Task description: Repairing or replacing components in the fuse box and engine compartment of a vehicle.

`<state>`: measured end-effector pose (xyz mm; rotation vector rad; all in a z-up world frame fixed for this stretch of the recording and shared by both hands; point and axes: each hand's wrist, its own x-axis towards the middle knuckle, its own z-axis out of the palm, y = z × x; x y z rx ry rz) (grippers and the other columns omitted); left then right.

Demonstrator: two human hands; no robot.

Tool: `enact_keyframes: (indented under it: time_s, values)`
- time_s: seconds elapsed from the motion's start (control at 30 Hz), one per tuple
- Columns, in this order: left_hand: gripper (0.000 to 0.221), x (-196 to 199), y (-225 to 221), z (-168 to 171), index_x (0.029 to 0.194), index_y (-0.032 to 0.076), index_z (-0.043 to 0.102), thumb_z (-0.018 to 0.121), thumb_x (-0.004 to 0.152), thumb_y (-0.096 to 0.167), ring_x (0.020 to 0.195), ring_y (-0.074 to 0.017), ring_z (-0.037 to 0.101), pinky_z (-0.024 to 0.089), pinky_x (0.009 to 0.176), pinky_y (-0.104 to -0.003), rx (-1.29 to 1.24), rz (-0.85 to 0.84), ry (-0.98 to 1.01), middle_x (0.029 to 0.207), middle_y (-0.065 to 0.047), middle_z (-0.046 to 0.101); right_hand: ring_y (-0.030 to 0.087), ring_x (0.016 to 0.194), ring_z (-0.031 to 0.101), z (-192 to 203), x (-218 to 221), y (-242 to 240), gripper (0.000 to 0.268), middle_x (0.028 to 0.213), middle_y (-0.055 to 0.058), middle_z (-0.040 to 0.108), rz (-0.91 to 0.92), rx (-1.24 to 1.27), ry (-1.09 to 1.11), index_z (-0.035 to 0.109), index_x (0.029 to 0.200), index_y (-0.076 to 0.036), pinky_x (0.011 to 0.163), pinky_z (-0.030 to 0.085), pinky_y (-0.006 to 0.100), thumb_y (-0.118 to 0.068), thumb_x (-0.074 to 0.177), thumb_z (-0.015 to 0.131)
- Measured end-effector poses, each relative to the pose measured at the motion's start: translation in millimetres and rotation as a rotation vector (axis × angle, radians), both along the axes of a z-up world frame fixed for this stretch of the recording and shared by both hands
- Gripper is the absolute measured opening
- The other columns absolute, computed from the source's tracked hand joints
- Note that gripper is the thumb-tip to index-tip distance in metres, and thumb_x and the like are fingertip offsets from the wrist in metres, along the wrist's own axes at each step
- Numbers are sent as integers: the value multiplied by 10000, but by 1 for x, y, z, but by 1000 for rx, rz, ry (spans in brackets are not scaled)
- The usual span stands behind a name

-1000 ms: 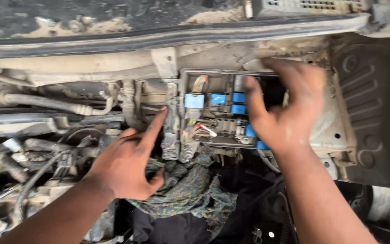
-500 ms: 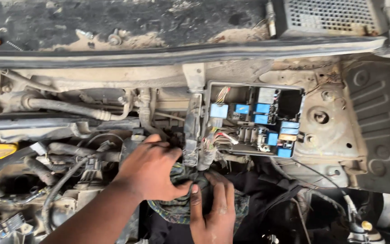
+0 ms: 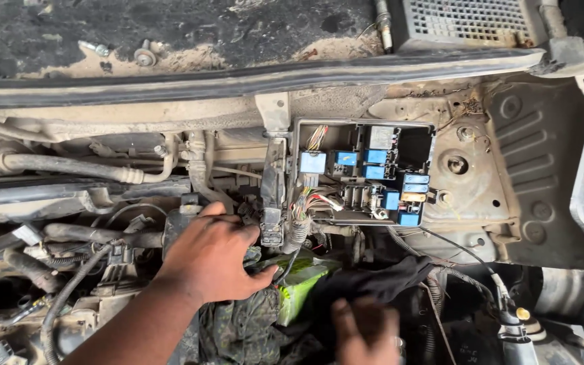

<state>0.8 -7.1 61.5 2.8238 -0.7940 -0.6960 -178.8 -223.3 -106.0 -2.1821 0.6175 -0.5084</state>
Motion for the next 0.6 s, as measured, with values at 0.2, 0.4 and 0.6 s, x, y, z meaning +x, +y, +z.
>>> enact_keyframes:
  time_s: [0.2,0.4,0.6]
  values:
    - [653,1,-2,-3,1096,73,710,682,755,628,942,-267,709,341,1114,-365,-14,10,-23,999,-175,739,166,801,695,11,43,-18,569,942,84,739,-276,365,323,599,1114,14,757,554,317,-199,715,944]
    - [509,0,1,-14,1019,84,740,661,835,552,849,-247,713,481,979,-352,-53,25,-100,916,-147,749,193,772,692,8,41,2,378,929,112,766,-47,856,194,710,1091,22,698,565,332,-177,790,822]
    - [454,-3,6,-31,975,78,760,686,880,516,767,-237,727,550,917,-363,-179,38,-217,793,-141,764,405,1089,604,2,17,-6,821,1239,196,571,221,47,750,530,1321,-148,892,545,487,-326,645,960]
